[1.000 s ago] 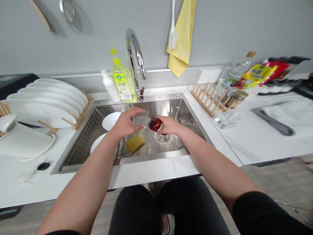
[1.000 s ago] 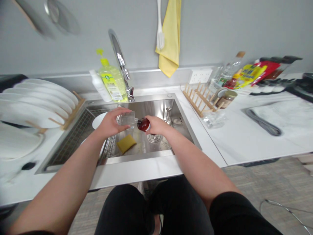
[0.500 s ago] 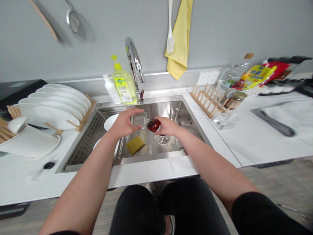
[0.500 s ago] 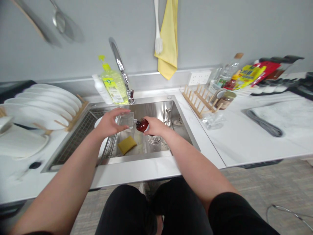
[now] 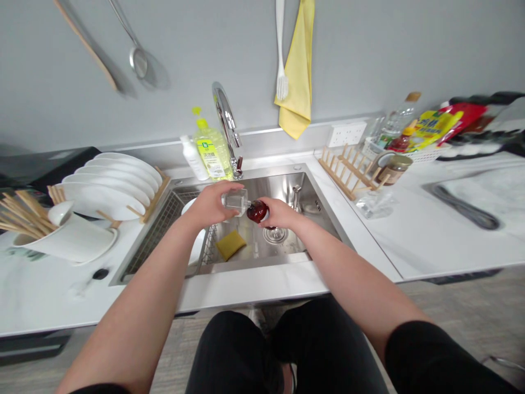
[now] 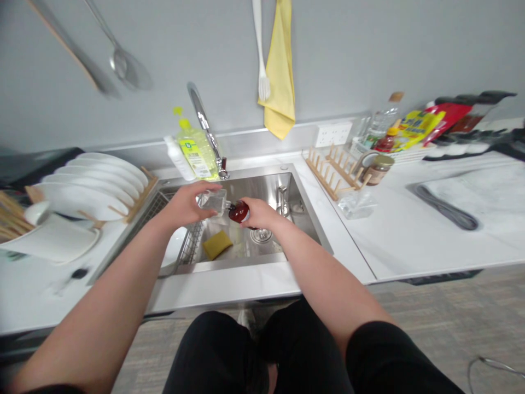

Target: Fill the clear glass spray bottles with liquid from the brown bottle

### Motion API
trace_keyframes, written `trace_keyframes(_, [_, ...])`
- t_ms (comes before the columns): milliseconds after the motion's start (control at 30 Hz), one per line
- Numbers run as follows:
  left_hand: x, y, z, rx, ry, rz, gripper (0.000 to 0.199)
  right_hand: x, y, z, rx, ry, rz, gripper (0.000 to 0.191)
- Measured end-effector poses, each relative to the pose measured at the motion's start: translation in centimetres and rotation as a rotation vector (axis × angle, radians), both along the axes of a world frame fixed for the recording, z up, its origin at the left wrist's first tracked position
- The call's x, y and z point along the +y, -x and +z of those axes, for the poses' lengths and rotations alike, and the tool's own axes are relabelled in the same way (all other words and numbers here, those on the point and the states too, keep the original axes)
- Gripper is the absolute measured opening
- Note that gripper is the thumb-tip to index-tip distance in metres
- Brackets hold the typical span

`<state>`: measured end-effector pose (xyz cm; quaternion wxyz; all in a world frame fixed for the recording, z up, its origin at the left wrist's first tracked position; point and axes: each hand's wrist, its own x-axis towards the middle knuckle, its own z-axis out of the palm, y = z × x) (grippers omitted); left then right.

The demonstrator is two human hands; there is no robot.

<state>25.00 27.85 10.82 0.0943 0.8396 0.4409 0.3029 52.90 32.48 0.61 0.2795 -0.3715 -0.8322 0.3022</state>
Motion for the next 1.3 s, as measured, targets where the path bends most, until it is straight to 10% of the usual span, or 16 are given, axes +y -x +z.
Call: trace_keyframes(1300, [0.4,-1.9,5.1,0.208,-0.015,-0.060,0.065,-0.2,-0.1,0.6,0.087,-0.022,-0.028,0.073])
